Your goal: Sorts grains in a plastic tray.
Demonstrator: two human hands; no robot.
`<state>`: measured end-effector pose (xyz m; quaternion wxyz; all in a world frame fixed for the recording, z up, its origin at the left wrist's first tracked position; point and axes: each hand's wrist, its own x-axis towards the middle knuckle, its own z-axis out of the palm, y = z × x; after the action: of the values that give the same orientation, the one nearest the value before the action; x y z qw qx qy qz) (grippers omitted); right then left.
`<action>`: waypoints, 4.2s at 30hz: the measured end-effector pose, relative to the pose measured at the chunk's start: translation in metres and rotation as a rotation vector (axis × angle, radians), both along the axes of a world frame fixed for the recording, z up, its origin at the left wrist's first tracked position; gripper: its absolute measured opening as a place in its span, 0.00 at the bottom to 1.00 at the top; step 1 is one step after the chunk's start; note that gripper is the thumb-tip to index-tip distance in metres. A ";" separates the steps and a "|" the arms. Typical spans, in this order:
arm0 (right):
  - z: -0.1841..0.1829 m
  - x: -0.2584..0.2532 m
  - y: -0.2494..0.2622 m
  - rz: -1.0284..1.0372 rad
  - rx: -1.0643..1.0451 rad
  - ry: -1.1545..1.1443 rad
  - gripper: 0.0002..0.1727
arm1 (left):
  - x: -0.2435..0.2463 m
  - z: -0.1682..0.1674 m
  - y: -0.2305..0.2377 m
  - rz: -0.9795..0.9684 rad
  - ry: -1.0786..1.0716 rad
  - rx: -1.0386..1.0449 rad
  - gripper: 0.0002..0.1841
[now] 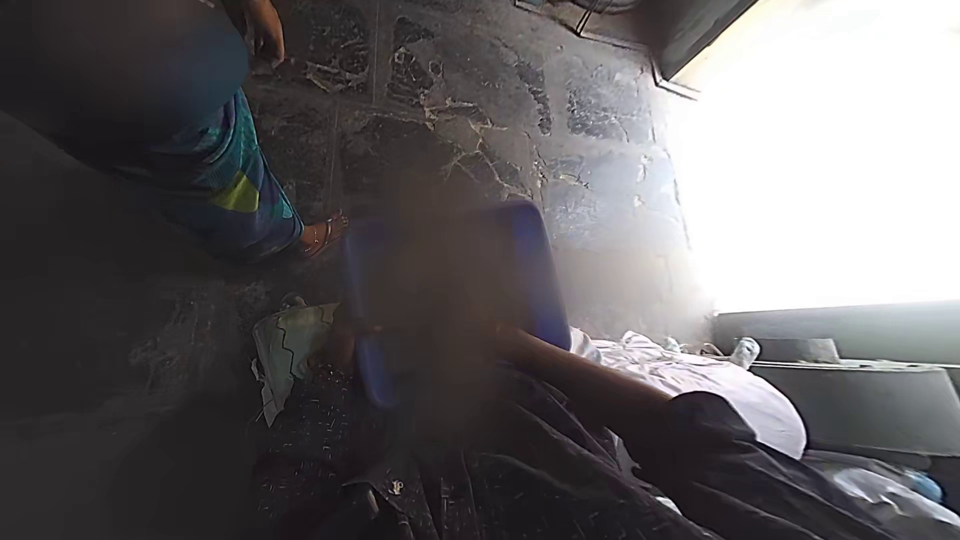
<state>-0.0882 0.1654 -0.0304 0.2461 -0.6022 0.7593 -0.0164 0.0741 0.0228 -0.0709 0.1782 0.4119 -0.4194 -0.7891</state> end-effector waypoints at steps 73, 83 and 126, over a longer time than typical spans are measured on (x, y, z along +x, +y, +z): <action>0.018 -0.061 0.029 -0.726 -0.139 -0.153 0.13 | 0.001 -0.002 0.005 -0.016 0.010 -0.100 0.26; 0.008 -0.077 0.031 -0.852 -0.261 -0.329 0.11 | 0.000 -0.002 0.004 -0.028 -0.018 -0.118 0.29; 0.023 -0.035 -0.028 -0.377 0.094 -0.125 0.12 | -0.007 0.005 -0.006 -0.108 -0.039 -0.050 0.24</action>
<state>-0.1232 0.1376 -0.0071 0.3130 -0.4351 0.8418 -0.0640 0.0667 0.0165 -0.0659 0.1372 0.3995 -0.4639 -0.7787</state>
